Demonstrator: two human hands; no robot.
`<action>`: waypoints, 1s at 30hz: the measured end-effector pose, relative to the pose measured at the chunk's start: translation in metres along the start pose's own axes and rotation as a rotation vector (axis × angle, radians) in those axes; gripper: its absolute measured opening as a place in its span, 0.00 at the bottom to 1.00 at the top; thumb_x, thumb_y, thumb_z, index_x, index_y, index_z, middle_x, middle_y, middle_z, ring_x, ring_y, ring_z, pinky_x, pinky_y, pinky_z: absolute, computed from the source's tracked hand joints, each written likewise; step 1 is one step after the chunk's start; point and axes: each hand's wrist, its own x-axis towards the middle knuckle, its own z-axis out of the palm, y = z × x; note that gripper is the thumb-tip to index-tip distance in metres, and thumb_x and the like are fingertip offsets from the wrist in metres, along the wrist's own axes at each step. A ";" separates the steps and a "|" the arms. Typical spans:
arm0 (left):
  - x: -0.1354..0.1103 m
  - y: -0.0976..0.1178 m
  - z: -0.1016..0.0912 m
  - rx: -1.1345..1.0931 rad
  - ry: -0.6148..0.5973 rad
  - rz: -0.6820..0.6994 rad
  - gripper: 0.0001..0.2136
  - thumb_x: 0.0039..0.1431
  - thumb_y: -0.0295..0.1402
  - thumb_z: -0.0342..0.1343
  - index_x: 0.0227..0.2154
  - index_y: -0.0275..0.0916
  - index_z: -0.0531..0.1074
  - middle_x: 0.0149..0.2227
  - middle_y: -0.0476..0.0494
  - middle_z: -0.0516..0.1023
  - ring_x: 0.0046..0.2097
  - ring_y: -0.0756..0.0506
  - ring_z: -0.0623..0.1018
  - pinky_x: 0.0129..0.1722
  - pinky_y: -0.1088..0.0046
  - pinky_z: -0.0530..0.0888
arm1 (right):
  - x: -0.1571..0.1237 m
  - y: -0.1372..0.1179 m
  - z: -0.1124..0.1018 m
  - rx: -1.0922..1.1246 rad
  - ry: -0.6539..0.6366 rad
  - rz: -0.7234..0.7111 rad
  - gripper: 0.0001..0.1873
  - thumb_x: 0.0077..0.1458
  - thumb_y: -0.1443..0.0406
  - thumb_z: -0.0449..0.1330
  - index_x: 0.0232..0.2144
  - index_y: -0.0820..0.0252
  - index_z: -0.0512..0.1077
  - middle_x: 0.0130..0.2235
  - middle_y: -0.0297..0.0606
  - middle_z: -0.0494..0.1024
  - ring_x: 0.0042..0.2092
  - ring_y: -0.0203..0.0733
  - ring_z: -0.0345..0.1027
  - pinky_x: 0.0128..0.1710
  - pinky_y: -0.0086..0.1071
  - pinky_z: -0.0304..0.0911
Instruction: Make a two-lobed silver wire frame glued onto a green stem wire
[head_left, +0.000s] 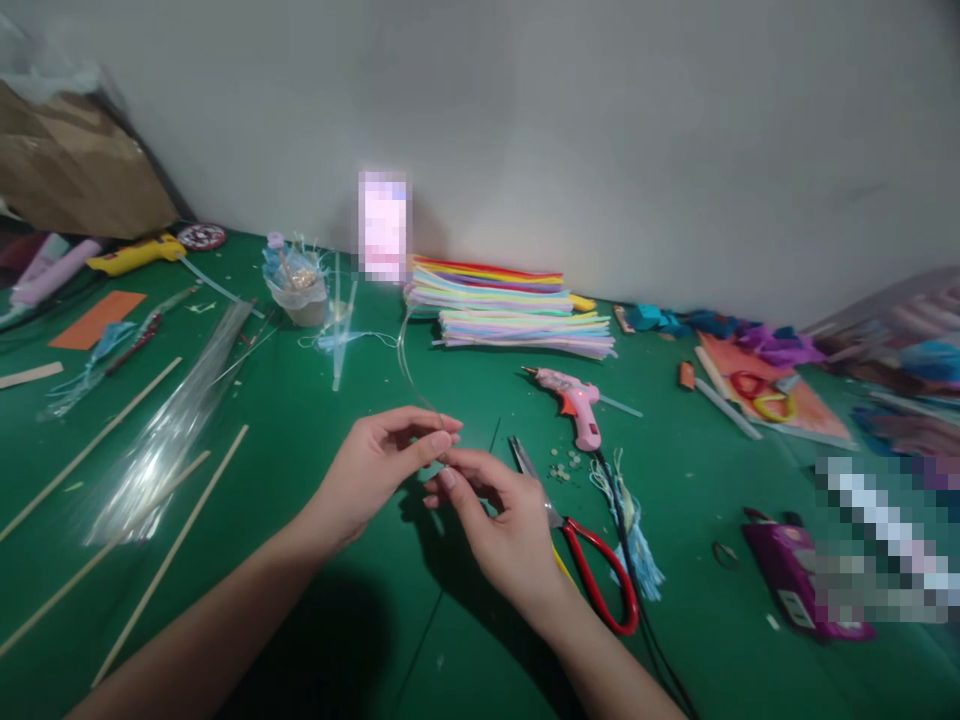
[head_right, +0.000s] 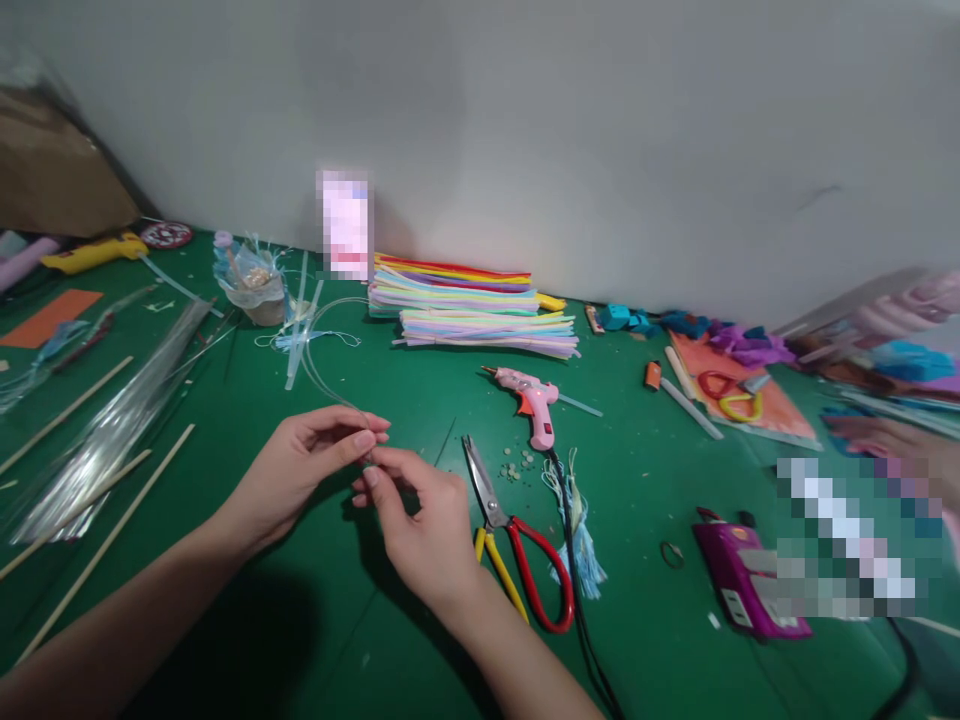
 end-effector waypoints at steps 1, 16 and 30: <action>0.000 0.001 -0.001 0.005 -0.006 0.003 0.08 0.57 0.40 0.64 0.35 0.42 0.82 0.36 0.46 0.80 0.35 0.49 0.75 0.34 0.76 0.72 | 0.000 0.000 0.000 -0.004 -0.002 -0.001 0.09 0.62 0.67 0.58 0.42 0.56 0.76 0.34 0.34 0.84 0.31 0.36 0.80 0.35 0.28 0.77; -0.001 -0.002 -0.002 -0.036 -0.044 0.019 0.12 0.60 0.44 0.60 0.34 0.41 0.81 0.33 0.50 0.71 0.27 0.55 0.65 0.26 0.79 0.64 | -0.002 -0.002 -0.002 -0.210 -0.003 -0.160 0.11 0.62 0.69 0.56 0.45 0.55 0.76 0.38 0.36 0.84 0.36 0.38 0.80 0.40 0.31 0.74; -0.002 0.001 -0.003 -0.179 -0.181 -0.071 0.12 0.58 0.37 0.62 0.23 0.37 0.72 0.33 0.48 0.70 0.36 0.50 0.68 0.36 0.76 0.66 | -0.003 0.007 -0.007 -0.444 -0.014 -0.427 0.13 0.63 0.71 0.56 0.48 0.59 0.73 0.39 0.41 0.84 0.38 0.41 0.78 0.39 0.34 0.72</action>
